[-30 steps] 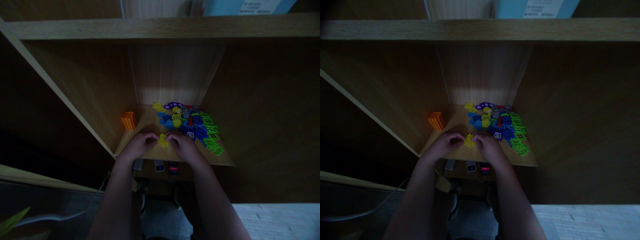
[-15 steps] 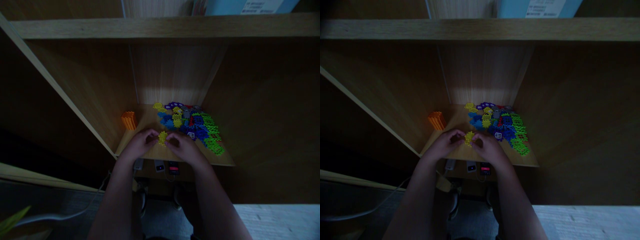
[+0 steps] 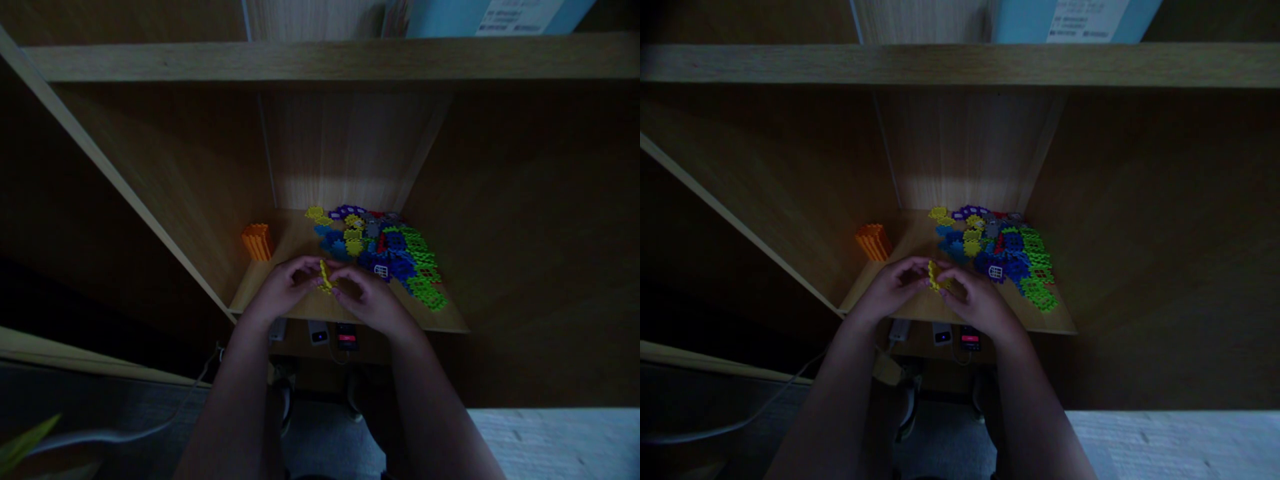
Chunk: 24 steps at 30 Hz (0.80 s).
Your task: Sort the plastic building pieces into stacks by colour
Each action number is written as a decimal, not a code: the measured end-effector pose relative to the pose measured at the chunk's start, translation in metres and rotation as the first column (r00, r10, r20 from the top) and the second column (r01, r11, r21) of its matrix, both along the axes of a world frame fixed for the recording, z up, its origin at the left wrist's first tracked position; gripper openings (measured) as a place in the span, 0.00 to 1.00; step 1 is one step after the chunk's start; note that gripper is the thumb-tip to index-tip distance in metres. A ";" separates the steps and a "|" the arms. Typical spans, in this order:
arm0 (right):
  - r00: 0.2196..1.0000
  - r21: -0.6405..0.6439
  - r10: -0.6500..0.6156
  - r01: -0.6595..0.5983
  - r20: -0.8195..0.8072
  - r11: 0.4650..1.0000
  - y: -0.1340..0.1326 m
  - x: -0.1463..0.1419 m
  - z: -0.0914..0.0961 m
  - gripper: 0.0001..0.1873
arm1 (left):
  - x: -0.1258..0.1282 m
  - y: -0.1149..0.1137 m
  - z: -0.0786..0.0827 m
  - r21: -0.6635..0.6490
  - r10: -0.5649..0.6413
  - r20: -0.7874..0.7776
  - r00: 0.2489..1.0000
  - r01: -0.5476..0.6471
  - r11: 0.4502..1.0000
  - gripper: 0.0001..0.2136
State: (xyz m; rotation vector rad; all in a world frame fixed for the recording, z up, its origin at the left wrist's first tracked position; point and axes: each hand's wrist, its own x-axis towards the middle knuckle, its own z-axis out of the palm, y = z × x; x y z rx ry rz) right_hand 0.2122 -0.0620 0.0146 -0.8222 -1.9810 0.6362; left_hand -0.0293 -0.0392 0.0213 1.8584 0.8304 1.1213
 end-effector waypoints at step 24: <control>0.984 0.104 -0.150 0.140 0.095 0.985 0.003 -0.002 0.001 0.08 | -0.002 -0.004 0.008 0.237 0.109 -0.119 0.987 -0.078 0.968 0.04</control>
